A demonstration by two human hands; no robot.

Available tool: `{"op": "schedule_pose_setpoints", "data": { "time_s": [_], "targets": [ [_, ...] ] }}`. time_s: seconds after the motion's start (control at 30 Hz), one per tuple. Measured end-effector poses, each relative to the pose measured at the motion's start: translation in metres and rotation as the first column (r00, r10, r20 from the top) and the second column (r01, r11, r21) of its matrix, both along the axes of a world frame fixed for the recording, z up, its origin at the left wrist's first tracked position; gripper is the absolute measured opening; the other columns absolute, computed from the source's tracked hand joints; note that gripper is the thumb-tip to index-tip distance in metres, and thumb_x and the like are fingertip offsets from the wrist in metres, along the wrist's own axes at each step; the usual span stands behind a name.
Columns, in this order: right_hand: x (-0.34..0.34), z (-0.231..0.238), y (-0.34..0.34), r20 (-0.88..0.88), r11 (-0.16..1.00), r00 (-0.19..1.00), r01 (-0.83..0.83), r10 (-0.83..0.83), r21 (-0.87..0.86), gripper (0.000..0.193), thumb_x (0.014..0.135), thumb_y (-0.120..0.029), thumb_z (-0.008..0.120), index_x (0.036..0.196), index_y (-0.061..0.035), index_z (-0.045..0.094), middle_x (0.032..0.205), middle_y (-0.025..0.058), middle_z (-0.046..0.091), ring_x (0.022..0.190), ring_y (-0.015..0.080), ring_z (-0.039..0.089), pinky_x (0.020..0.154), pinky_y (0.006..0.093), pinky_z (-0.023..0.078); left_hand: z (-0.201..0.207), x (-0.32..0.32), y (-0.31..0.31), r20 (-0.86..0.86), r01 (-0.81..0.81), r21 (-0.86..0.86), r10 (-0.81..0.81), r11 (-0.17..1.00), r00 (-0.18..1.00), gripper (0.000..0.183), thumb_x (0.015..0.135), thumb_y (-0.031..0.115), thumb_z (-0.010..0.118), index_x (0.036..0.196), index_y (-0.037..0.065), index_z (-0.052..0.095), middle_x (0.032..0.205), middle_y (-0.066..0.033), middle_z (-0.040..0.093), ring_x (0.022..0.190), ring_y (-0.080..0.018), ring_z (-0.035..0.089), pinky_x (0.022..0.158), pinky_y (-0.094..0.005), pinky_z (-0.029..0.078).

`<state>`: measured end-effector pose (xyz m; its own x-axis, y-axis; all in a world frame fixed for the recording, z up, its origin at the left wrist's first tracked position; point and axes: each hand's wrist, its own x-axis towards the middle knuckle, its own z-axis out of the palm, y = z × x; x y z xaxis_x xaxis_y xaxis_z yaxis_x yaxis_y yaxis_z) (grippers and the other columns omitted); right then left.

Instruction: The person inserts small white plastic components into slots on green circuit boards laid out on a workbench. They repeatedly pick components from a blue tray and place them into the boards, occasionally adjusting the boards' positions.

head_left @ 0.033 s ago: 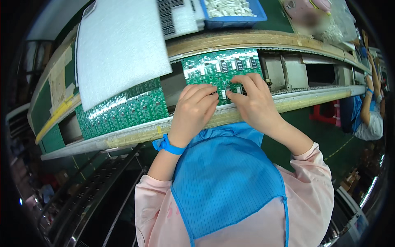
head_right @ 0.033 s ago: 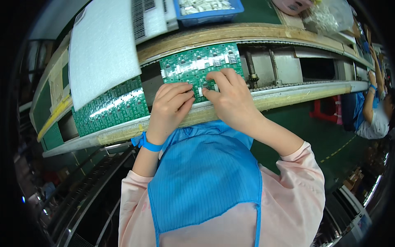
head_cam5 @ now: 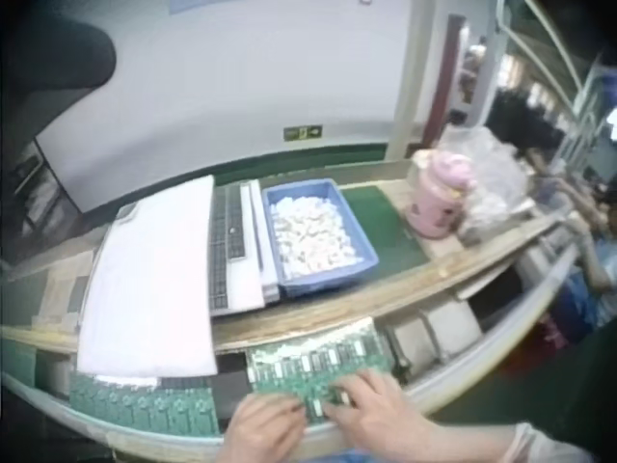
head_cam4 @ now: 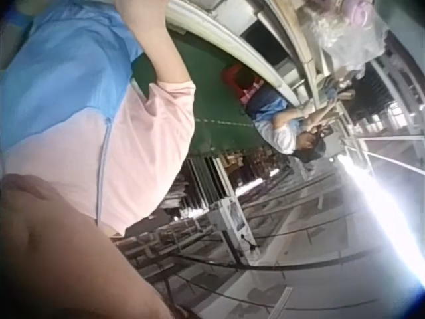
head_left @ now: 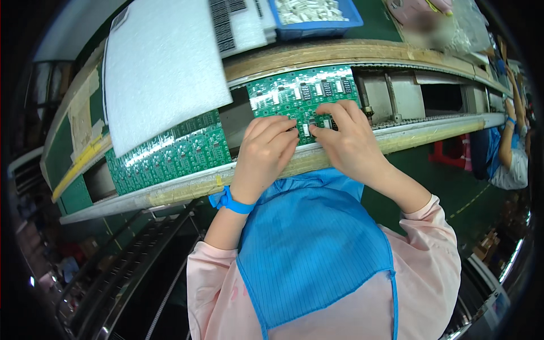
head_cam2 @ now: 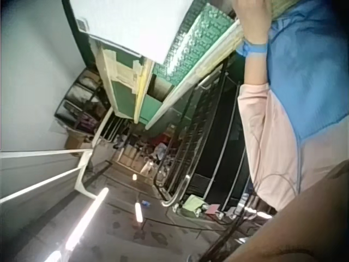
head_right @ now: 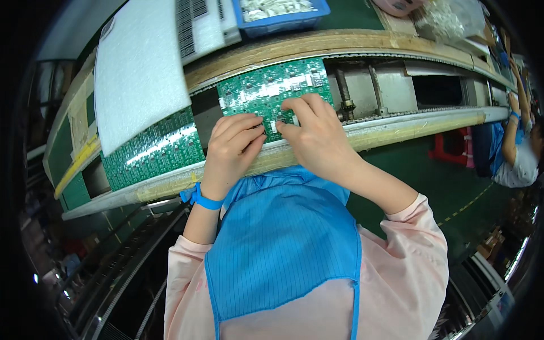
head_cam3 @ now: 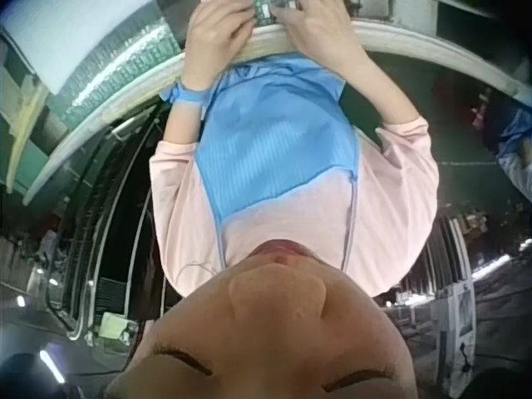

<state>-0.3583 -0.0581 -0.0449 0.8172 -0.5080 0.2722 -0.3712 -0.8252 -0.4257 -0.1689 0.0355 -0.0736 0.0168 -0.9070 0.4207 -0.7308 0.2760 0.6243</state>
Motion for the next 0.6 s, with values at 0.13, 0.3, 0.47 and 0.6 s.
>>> {"op": "schedule_pose_setpoints", "data": {
  "time_s": [0.13, 0.3, 0.47, 0.6],
  "targets": [
    [-0.006, -0.006, 0.005, 0.122, 0.989, 0.990, 0.059, -0.076, 0.139, 0.022, 0.077, -0.007, 0.074, 0.098, -0.0036, 0.070, 0.112, 0.0092, 0.061, 0.108, 0.0306, 0.054, 0.091, 0.0434, 0.045, 0.005, 0.000, -0.002, 0.024, 0.002, 0.038, -0.003, 0.999, 1.000, 0.017, 0.073, 0.003, 0.081, 0.089, 0.002, 0.074, 0.103, -0.0083, 0.075, 0.103, -0.0275, 0.068, 0.088, -0.0401, 0.051],
    [-0.014, -0.017, 0.003, 0.266, 0.974, 0.942, 0.170, -0.206, 0.151, 0.021, 0.079, -0.009, 0.074, 0.100, -0.0046, 0.069, 0.112, 0.0094, 0.061, 0.110, 0.0309, 0.054, 0.090, 0.0430, 0.045, 0.008, 0.000, -0.001, 0.105, 0.006, 0.047, -0.010, 0.999, 0.994, 0.016, 0.073, 0.003, 0.080, 0.088, 0.002, 0.074, 0.103, -0.0061, 0.075, 0.104, -0.0275, 0.066, 0.087, -0.0416, 0.049],
    [-0.021, -0.029, 0.004, 0.306, 0.953, 0.906, 0.247, -0.292, 0.178, 0.020, 0.080, -0.008, 0.073, 0.100, -0.0042, 0.069, 0.111, 0.0092, 0.062, 0.110, 0.0307, 0.055, 0.090, 0.0428, 0.046, 0.016, -0.005, 0.000, 0.221, -0.024, 0.083, 0.005, 0.996, 0.975, 0.017, 0.069, 0.001, 0.083, 0.083, 0.004, 0.074, 0.104, -0.0064, 0.075, 0.104, -0.0310, 0.061, 0.086, -0.0391, 0.051],
    [-0.021, -0.034, 0.005, 0.354, 0.934, 0.865, 0.310, -0.354, 0.177, 0.020, 0.081, -0.007, 0.072, 0.101, -0.0038, 0.070, 0.111, 0.0099, 0.062, 0.113, 0.0317, 0.054, 0.092, 0.0436, 0.046, 0.016, -0.008, 0.002, 0.271, -0.055, 0.074, 0.033, 0.996, 0.962, 0.018, 0.068, 0.001, 0.083, 0.083, 0.005, 0.074, 0.103, -0.0061, 0.074, 0.104, -0.0296, 0.060, 0.085, -0.0385, 0.050]
  ]
}}
